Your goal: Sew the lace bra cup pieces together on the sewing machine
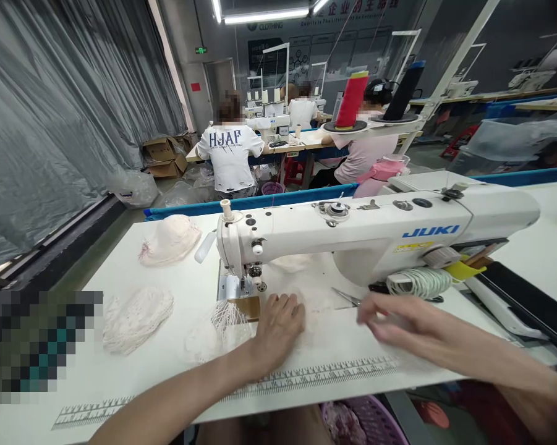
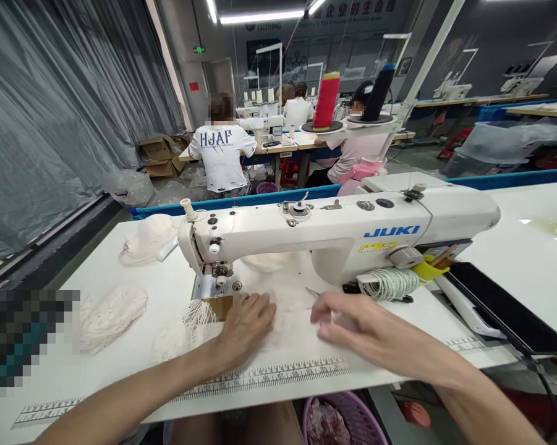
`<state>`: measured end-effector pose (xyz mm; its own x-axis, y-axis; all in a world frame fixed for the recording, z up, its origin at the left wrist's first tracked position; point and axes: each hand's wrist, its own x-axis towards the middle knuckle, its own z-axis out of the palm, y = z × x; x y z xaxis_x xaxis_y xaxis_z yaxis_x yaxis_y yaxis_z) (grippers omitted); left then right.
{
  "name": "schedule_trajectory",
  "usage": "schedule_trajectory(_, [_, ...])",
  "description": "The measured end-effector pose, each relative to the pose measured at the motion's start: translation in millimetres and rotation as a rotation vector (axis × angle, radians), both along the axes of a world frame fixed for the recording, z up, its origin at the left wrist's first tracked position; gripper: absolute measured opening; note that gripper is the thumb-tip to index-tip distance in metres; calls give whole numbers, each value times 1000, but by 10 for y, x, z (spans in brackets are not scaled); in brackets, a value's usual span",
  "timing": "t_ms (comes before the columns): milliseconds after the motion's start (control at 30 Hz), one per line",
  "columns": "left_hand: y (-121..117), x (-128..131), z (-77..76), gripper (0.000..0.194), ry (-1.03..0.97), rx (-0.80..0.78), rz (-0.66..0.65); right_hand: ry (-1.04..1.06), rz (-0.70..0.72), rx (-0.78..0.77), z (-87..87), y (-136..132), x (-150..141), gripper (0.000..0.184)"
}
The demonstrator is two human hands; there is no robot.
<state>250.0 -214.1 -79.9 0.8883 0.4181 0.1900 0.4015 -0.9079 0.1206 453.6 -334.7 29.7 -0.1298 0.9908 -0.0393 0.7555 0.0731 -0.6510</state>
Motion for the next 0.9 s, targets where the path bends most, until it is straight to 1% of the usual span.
schedule_trajectory(33, [9, 69, 21, 26, -4, -39, -6, 118, 94, -45, 109, -101, -50, 44])
schedule_trajectory(67, [5, 126, 58, 24, -17, -72, -14, 228, 137, -53, 185, -168, -127, 47])
schedule_trajectory(100, [-14, 162, 111, 25, -41, -100, -21, 299, 106, -39, 219, -197, -223, 47])
schedule_trajectory(133, [-53, 170, 179, 28, -87, -156, -31, 337, 26, -11, 209, -193, -329, 45])
schedule_trajectory(167, [-110, 147, 256, 28, -194, -323, -40, 367, -51, 7, 156, -160, -436, 44])
schedule_trajectory(200, [-183, 93, 338, 28, -315, -559, -61, 386, -107, 36, 70, -111, -537, 42])
schedule_trajectory(233, [-268, 11, 416, 32, -396, -857, -93, 400, -170, 93, -38, -55, -631, 41])
schedule_trajectory(267, [-360, -87, 483, 43, -440, -1134, -94, 408, -208, 128, -155, -2, -719, 40])
schedule_trajectory(300, [-452, -193, 532, 50, -456, -1337, -80, 421, -247, 152, -269, 42, -804, 38])
schedule_trajectory(333, [-538, -297, 559, 51, -463, -1455, -39, 452, -262, 151, -371, 74, -886, 36])
schedule_trajectory(367, [-611, -391, 563, 53, -468, -1504, 34, 488, -259, 139, -455, 93, -966, 34])
schedule_trajectory(400, [-667, -474, 547, 56, -480, -1507, 118, 530, -244, 118, -519, 102, -1040, 33])
schedule_trajectory(433, [-705, -548, 517, 55, -502, -1476, 197, 569, -215, 95, -565, 102, -1105, 32])
schedule_trajectory(467, [-726, -617, 480, 51, -522, -1427, 257, 597, -186, 78, -594, 96, -1159, 32])
schedule_trajectory(500, [-734, -683, 445, 45, -536, -1378, 292, 613, -163, 65, -611, 86, -1200, 32])
schedule_trajectory(533, [-737, -750, 418, 40, -538, -1338, 305, 619, -149, 56, -620, 72, -1229, 32])
schedule_trajectory(600, [-740, -886, 398, 37, -510, -1295, 299, 595, -154, 45, -627, 38, -1260, 32])
schedule_trajectory(667, [-754, -1018, 416, 34, -485, -1304, 290, 538, -167, 47, -626, -2, -1276, 33])
schedule_trajectory(767, [-785, -1176, 463, 35, -474, -1382, 253, 462, -152, 60, -606, -50, -1313, 32])
schedule_trajectory(900, [-799, -1314, 516, 38, -514, -1539, 229, 437, -140, 29, -556, -45, -1390, 33])
